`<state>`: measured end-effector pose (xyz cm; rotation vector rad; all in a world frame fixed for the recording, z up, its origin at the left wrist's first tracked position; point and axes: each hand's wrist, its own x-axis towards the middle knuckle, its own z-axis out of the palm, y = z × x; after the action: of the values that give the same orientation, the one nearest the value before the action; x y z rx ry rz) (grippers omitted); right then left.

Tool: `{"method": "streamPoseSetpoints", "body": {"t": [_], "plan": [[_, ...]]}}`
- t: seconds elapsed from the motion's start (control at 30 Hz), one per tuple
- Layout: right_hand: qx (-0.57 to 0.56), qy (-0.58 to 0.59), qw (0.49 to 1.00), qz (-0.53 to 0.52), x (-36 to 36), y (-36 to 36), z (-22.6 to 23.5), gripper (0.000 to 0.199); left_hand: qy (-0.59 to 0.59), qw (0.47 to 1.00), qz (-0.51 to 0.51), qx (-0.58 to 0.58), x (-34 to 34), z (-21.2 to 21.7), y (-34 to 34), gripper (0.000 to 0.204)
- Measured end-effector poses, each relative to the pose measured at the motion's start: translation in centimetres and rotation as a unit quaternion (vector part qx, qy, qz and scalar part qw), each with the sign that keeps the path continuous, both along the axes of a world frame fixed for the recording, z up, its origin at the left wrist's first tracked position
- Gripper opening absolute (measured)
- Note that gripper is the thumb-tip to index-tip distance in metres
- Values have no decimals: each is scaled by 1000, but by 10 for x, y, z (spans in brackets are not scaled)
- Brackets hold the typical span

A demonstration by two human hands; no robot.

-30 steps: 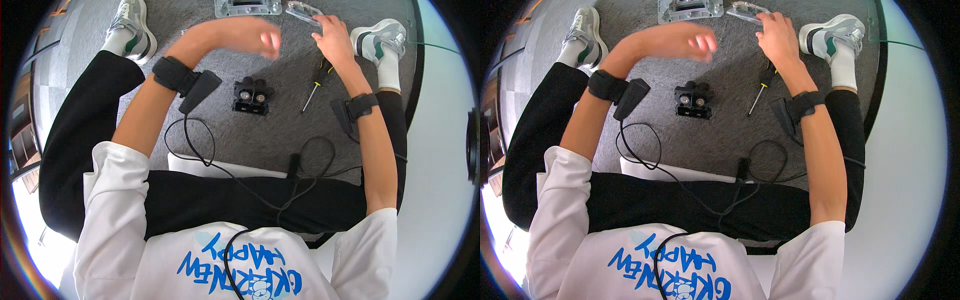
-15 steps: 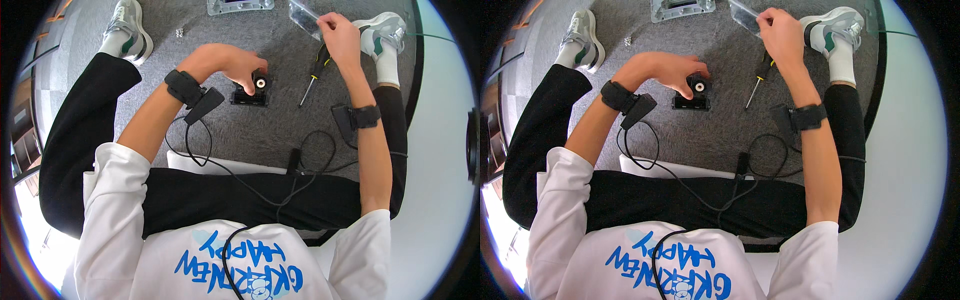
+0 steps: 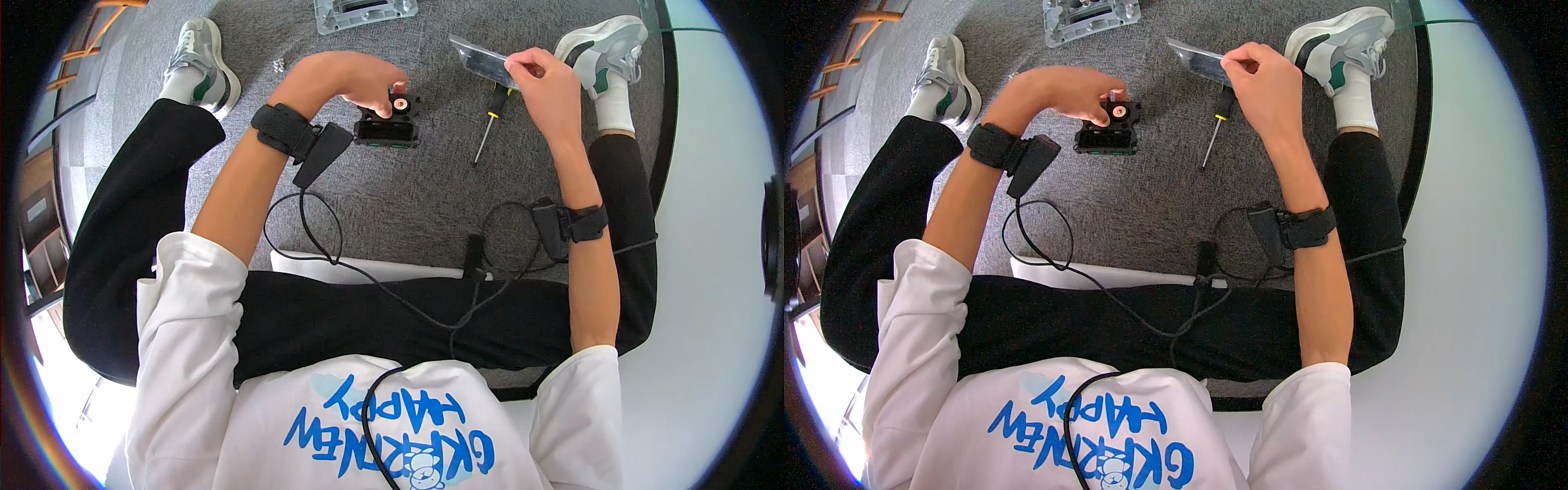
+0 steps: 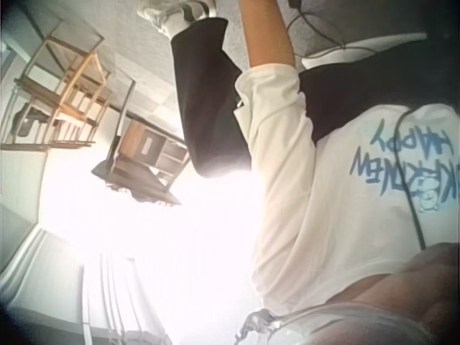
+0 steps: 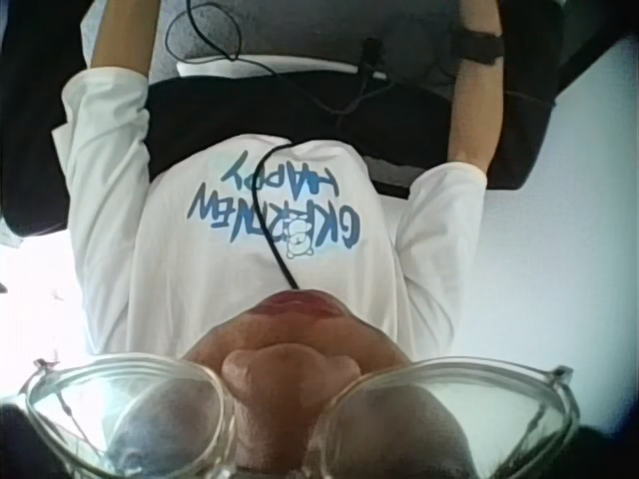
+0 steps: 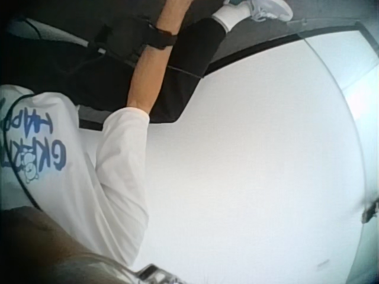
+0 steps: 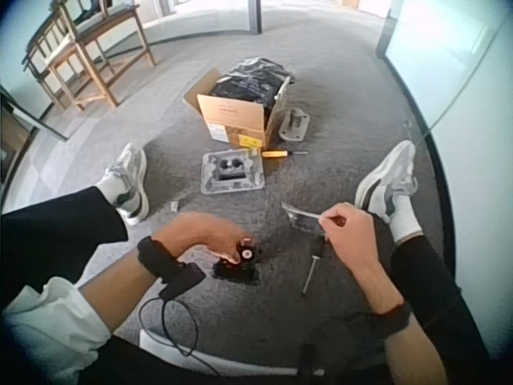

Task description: The person picks up a component and places it into a metal housing, then empties a bag of screws into their hand and places them into the housing, and finally puts a green-rimmed component into the housing.

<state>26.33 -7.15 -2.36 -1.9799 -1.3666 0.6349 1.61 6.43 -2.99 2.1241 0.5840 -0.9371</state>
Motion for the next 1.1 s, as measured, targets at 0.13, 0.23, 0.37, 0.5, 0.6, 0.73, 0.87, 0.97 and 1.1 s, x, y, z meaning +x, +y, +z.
{"method": "streamPoseSetpoints", "body": {"t": [0.13, 0.23, 0.37, 0.5, 0.6, 0.73, 0.87, 0.97, 1.1], "plan": [[20, 5, 1000, 3, 0, -1, 3, 18, 11, 1000, -23, 15, 5, 4, -7, 60], [26, 15, 1000, 10, -2, -1, 2, 18, 5, 999, -30, 11, 1, 4, -12, 59], [37, 16, 999, 27, -9, -2, -2, 17, 23, 999, -32, 19, 0, -2, -15, 64], [36, 16, 999, 21, -12, -3, 1, 15, 35, 999, -41, -4, 4, 4, -15, 67], [23, 28, 999, 19, -14, -3, 3, 14, 10, 999, -35, 9, 0, 4, -15, 68], [17, 39, 999, 23, -15, -6, -5, 13, 22, 998, -52, -13, 8, 8, -18, 68], [-7, 41, 999, 22, -16, -6, -8, 13, 30, 999, -39, -10, 6, 6, -24, 66], [-6, 37, 999, 33, -15, -5, -17, 14, 23, 999, -47, 5, 7, -1, -26, 63], [2, -14, 998, 60, -17, -7, -18, 17, 21, 999, -49, 7, 5, -6, -26, 60]]}}
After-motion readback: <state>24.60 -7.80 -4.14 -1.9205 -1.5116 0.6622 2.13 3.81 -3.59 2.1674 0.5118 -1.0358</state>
